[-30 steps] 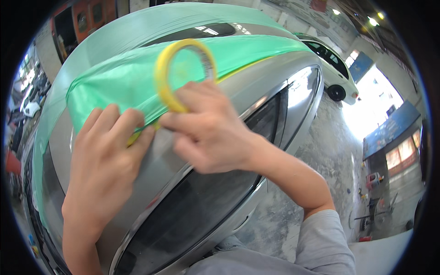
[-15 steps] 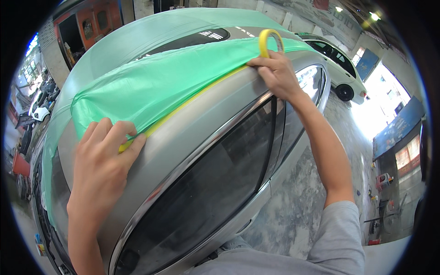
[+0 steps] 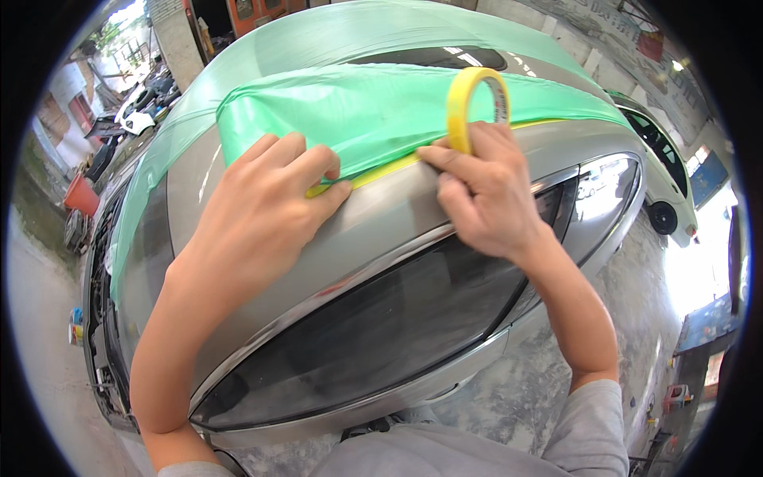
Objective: The person applies yellow masking tape along the edges of a green protective sheet covering a silver car. They smooth the tape and adjust the sheet to secure it around the vehicle's body.
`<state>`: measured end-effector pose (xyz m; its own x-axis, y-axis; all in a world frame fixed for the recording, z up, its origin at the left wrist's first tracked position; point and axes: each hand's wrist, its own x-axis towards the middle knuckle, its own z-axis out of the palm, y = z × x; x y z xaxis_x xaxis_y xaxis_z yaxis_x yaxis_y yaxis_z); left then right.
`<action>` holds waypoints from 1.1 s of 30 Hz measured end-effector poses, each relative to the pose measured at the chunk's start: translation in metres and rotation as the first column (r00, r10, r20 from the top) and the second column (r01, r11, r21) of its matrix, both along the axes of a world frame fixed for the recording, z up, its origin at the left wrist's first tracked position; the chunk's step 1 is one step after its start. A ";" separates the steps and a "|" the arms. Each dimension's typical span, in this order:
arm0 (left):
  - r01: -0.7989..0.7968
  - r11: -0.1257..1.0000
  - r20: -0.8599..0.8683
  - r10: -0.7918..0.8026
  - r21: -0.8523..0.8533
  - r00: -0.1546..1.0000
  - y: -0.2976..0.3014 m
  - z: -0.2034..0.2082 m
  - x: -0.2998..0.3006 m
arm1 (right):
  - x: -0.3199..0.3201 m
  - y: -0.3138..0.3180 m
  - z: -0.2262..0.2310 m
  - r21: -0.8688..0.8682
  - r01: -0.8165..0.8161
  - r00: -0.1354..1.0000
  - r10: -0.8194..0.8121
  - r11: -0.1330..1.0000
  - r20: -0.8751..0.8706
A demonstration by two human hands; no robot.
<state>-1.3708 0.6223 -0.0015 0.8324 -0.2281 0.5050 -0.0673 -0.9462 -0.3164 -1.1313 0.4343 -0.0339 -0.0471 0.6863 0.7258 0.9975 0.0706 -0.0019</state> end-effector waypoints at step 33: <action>0.135 0.984 0.009 -0.134 -0.115 0.991 0.096 -0.036 -0.154 | -0.123 0.041 0.005 -0.183 0.365 0.930 -0.366 0.913 0.031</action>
